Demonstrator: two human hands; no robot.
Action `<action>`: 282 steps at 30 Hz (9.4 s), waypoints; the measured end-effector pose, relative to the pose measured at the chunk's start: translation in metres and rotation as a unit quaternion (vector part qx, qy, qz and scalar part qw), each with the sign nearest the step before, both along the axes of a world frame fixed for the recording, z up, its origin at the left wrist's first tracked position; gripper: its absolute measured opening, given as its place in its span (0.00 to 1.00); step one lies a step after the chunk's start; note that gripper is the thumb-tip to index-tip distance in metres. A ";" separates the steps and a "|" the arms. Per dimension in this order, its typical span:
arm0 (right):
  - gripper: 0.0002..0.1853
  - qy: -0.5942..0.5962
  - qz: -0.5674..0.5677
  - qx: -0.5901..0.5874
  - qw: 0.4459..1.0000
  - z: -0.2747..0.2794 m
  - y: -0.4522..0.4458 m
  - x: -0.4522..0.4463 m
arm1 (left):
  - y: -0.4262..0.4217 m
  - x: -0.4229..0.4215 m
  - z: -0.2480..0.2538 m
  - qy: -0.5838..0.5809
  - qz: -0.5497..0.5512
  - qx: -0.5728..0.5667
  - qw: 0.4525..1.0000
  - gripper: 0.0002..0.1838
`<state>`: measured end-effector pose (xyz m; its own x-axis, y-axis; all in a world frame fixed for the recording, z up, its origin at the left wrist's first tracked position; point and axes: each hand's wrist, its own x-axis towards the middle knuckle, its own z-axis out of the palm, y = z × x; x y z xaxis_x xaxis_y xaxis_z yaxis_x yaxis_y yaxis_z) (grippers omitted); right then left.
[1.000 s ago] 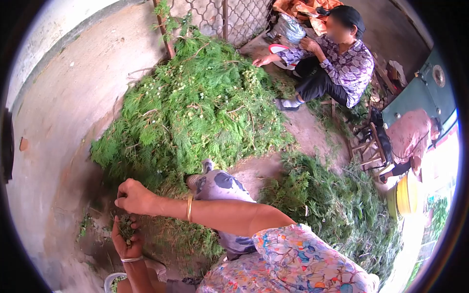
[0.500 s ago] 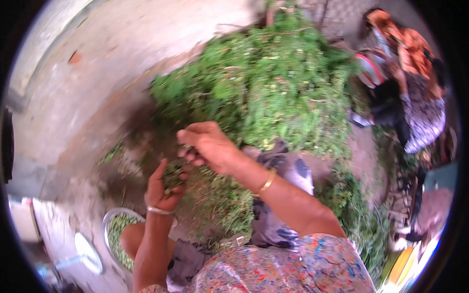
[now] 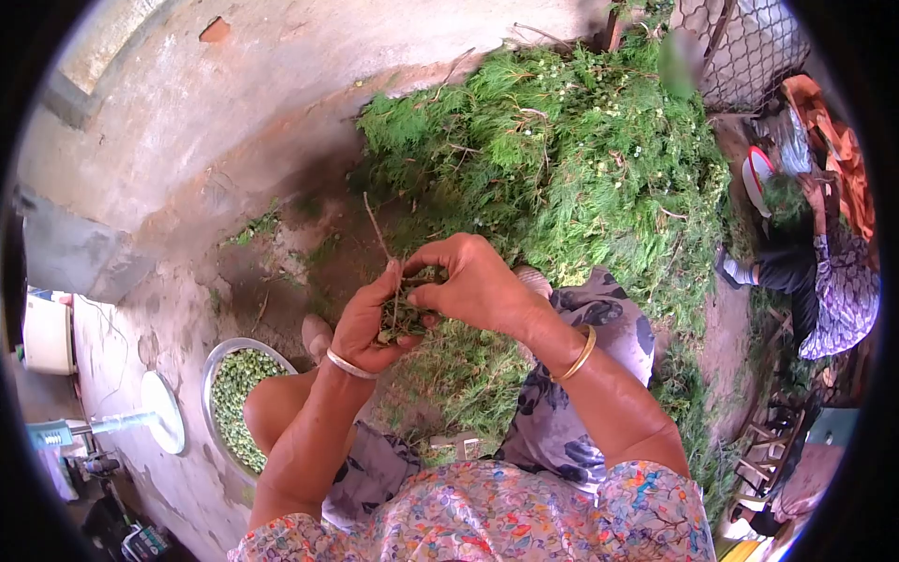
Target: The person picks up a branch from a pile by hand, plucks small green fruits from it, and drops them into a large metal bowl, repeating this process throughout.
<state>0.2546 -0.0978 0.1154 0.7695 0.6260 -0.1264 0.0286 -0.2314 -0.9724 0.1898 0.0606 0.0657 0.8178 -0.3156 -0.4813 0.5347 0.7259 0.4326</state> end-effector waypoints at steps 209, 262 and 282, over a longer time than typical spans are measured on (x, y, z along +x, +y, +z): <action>0.19 0.321 -0.134 0.148 0.926 0.001 -0.012 0.015 | 0.015 -0.002 -0.006 0.048 0.107 -0.061 0.991 0.14; 0.08 -0.056 0.017 0.022 0.998 -0.019 0.008 -0.012 | 0.007 -0.003 -0.007 0.009 0.085 -0.084 0.993 0.20; 0.08 0.119 -0.054 0.037 0.991 -0.011 0.007 -0.001 | 0.006 -0.006 -0.004 -0.024 0.059 0.013 0.998 0.12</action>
<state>0.2531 -0.0910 0.1039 0.7861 0.5564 -0.2691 -0.2252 -0.1476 -0.9631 0.1838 0.0663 0.0613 0.8706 -0.2043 -0.4476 0.4252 0.7701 0.4755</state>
